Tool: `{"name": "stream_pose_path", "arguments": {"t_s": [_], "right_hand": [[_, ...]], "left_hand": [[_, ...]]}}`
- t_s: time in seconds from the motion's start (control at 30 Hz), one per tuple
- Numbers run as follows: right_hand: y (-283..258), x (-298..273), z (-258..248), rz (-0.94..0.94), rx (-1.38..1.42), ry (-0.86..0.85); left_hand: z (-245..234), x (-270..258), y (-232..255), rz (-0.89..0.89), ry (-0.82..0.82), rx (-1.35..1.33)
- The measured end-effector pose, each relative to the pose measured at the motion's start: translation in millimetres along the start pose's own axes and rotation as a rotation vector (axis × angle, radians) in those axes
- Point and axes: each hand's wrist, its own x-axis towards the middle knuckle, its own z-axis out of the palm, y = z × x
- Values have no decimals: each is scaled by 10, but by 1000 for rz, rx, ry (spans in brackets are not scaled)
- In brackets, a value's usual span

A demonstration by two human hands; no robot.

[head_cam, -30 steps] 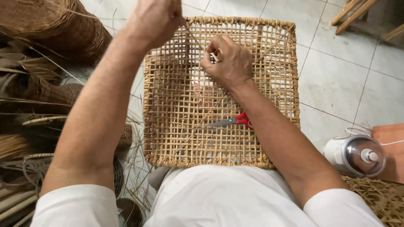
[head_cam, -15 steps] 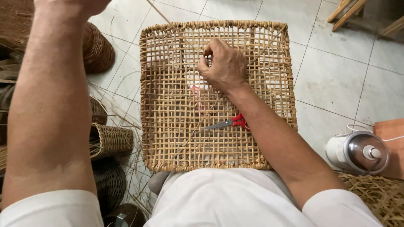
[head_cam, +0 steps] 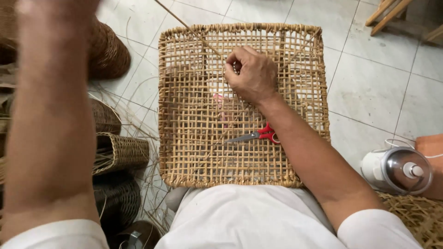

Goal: Weaving thin rattan strips into a rectangular frame to create a mesh pattern for a basket or furniture component.

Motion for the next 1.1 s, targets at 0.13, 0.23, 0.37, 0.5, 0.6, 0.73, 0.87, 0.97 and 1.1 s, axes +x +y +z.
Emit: {"name": "stream_pose_path", "arguments": {"t_s": [0.13, 0.23, 0.37, 0.5, 0.6, 0.73, 0.87, 0.97, 1.1], "right_hand": [[-6, -19, -64, -24, 129, -20], [-11, -3, -80, -7, 142, -22], [-7, -27, -98, 43, 174, -58], [21, -58, -101, 60, 158, -55], [9, -38, -85, 43, 170, -32], [-20, -49, -106, 30, 159, -49], [-35, -82, -96, -54, 142, -17], [21, -96, -89, -42, 87, -19], [4, 2, -121, 37, 173, -35]], "left_hand": [[241, -170, 309, -11, -19, 71], [400, -120, 568, -52, 69, -73], [538, -27, 650, -5, 236, -315], [521, 102, 620, 71, 159, -399], [572, 107, 608, 141, 109, -285], [555, 227, 646, 234, 118, -337], [473, 243, 613, 166, 25, -414], [485, 185, 635, -1, 12, -689], [644, 147, 585, -86, 58, -742]]}}
